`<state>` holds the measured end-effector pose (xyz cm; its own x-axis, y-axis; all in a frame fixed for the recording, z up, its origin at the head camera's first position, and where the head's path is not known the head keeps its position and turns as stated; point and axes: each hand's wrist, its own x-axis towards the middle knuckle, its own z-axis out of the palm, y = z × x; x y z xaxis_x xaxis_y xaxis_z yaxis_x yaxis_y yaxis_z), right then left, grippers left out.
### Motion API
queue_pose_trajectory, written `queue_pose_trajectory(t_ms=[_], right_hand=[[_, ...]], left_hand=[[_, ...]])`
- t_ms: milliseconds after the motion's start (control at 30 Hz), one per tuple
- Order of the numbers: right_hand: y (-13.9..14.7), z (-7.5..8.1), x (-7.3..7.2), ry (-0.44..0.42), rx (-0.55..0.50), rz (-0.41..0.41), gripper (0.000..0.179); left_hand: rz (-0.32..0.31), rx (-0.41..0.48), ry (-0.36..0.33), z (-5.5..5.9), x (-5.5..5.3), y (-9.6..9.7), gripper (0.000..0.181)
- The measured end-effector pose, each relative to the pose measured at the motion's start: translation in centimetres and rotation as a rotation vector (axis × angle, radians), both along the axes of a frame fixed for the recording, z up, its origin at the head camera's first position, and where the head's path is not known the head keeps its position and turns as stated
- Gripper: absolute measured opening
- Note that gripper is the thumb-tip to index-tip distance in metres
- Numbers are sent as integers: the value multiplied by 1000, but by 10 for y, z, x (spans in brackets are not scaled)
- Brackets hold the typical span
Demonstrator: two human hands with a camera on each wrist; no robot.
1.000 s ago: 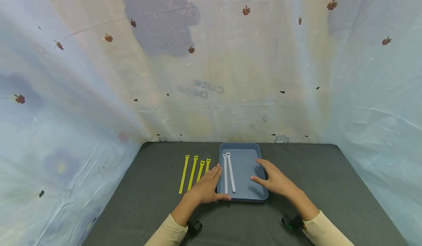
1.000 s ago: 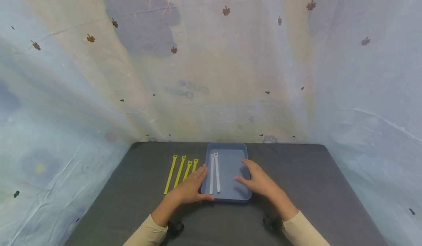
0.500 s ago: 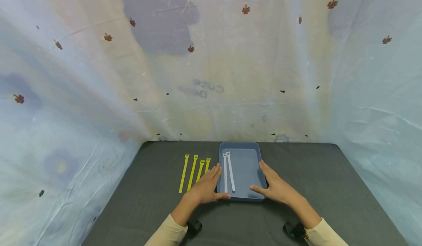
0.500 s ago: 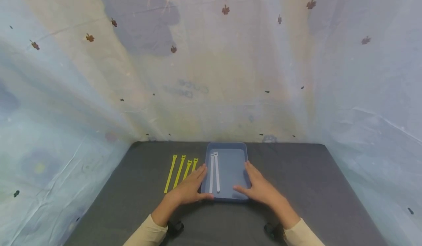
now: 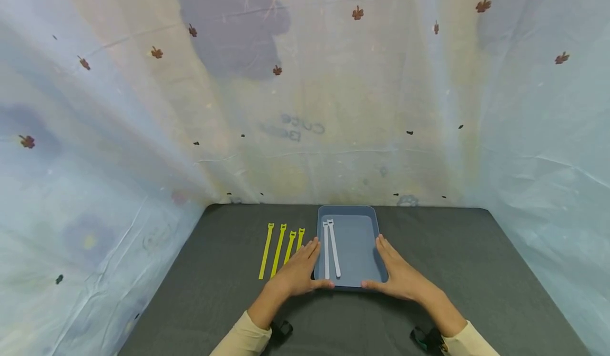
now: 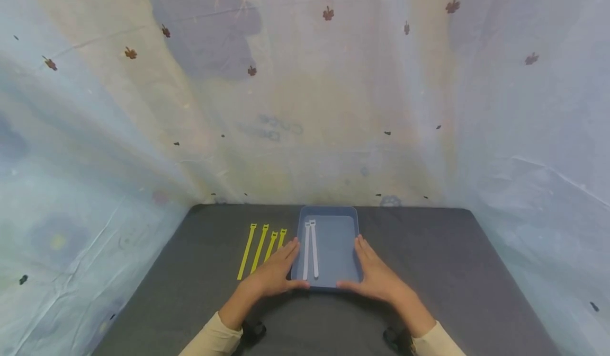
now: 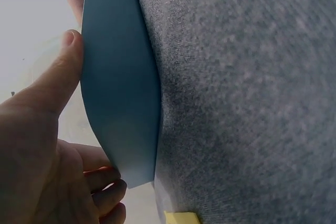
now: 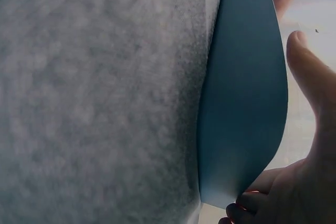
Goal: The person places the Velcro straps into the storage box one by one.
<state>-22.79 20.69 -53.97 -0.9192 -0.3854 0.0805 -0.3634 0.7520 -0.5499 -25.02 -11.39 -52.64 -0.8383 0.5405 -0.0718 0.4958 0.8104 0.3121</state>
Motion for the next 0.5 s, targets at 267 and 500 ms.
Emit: queue_pose_trajectory(t_ms=[267,500], right_hand=[[2,-2,-1,19,34,12,133],[2,1,2,17,32,18,133]], left_hand=[[-4,43,2,1,2,-3,115],[-13,106,-2,-6,-6,-14,102]])
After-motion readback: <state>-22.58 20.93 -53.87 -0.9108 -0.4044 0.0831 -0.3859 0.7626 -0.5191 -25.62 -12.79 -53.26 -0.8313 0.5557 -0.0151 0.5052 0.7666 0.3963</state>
